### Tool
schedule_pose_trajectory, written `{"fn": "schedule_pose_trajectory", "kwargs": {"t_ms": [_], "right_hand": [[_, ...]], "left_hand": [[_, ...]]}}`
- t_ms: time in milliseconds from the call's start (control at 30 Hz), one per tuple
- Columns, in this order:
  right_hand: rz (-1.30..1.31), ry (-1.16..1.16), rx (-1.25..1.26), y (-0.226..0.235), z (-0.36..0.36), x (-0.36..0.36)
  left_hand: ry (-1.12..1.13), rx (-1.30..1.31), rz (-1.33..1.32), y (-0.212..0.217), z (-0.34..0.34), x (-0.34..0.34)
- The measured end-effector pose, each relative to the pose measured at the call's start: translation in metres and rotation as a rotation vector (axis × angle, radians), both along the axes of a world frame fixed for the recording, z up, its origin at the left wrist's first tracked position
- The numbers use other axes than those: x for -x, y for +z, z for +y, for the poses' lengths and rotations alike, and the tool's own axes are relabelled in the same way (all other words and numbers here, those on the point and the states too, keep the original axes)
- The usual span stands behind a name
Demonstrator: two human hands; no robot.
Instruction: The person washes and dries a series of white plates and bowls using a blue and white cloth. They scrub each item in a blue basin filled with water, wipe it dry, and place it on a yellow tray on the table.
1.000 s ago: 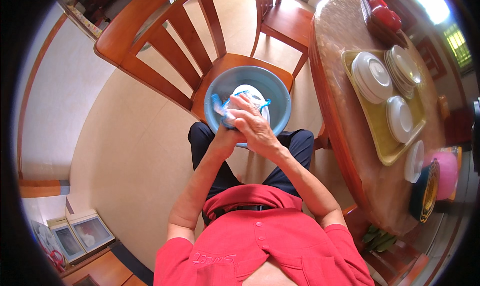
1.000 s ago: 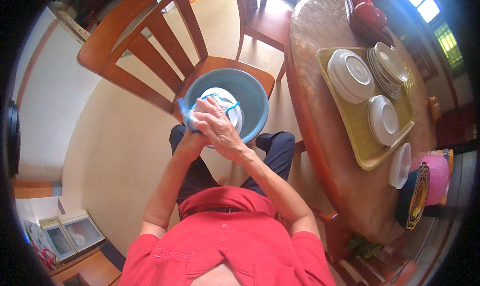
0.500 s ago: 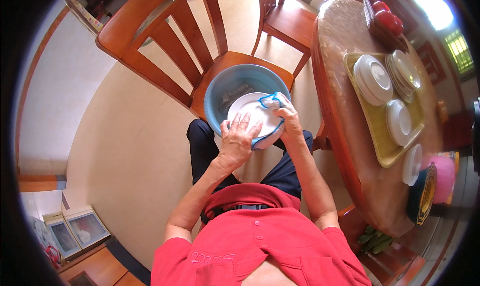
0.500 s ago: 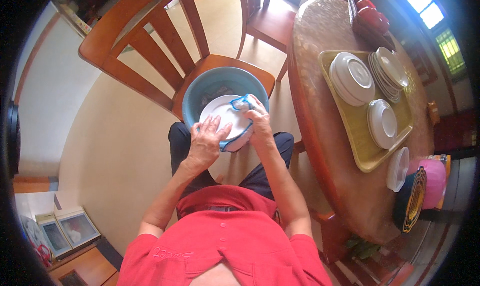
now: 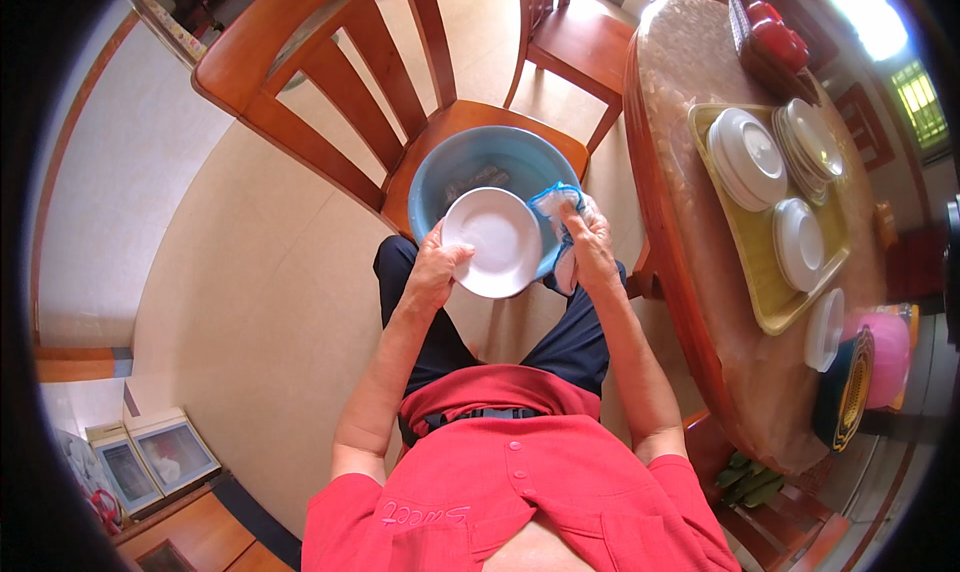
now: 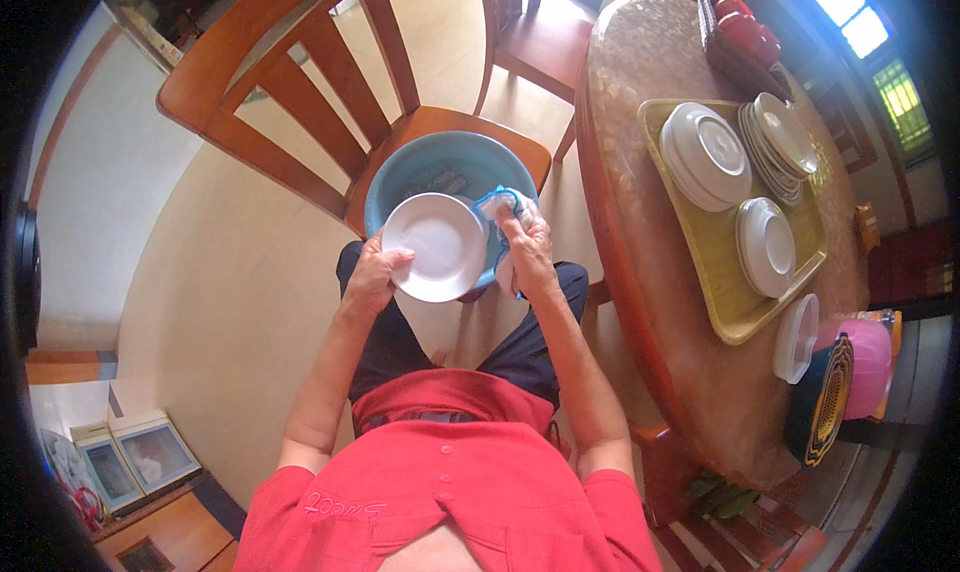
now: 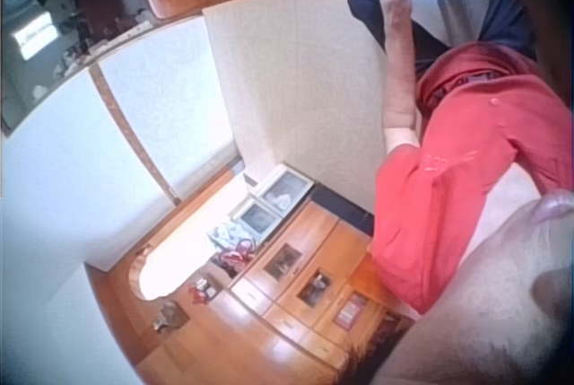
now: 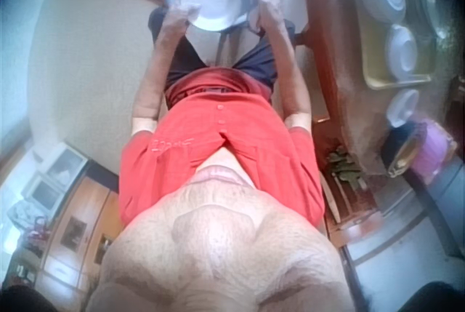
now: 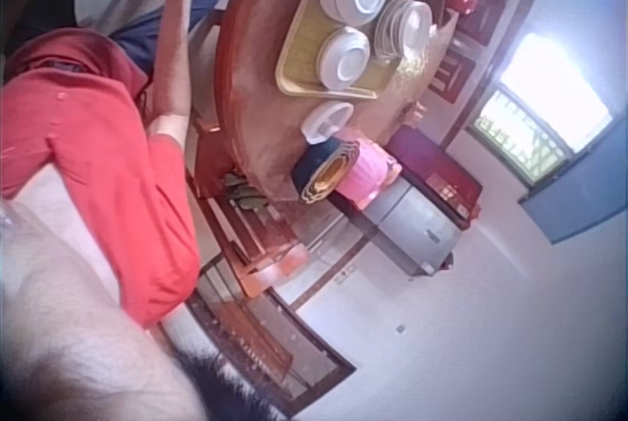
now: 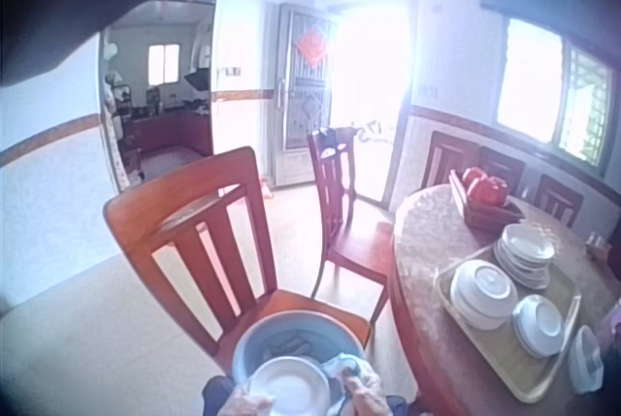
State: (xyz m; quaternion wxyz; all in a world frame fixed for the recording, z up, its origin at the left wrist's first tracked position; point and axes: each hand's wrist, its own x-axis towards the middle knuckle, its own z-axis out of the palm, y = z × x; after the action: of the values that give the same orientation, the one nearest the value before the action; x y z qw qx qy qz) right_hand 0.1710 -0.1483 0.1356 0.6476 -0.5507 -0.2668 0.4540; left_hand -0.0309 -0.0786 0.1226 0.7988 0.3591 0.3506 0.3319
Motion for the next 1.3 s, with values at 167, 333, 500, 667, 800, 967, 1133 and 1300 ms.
{"fn": "schedule_pose_trajectory", "kwargs": {"t_ms": [167, 333, 500, 667, 800, 967, 1133, 1300], "right_hand": [[-0.508, 0.379, -0.128, 0.059, 0.006, 0.031], [-1.725, 0.493, -0.340, 0.068, 0.029, 0.044], [-1.327, 0.738, -0.278, 0.065, 0.047, 0.032], [-0.806, 0.618, 0.097, 0.055, 0.053, 0.015], [-0.327, 0.293, 0.006, 0.027, 0.041, 0.019], [0.307, -0.091, -0.088, -0.014, 0.017, 0.058], [0.736, -0.125, -0.015, -0.012, 0.005, 0.082], [0.395, 0.158, -0.035, 0.006, 0.009, 0.031]], "left_hand": [[-0.175, -0.204, 0.045, -0.013, 0.006, 0.004], [-0.205, -0.179, 0.072, 0.024, 0.001, -0.005], [-0.254, -0.385, 0.207, 0.036, 0.007, 0.001], [-0.077, -0.120, 0.095, 0.046, 0.002, 0.001], [0.150, -0.197, 0.178, 0.059, -0.001, -0.003], [0.357, -0.305, 0.124, 0.052, -0.005, -0.012], [0.388, -0.450, 0.067, 0.058, -0.022, -0.024], [0.134, -0.278, -0.090, 0.072, 0.001, -0.010]]}}
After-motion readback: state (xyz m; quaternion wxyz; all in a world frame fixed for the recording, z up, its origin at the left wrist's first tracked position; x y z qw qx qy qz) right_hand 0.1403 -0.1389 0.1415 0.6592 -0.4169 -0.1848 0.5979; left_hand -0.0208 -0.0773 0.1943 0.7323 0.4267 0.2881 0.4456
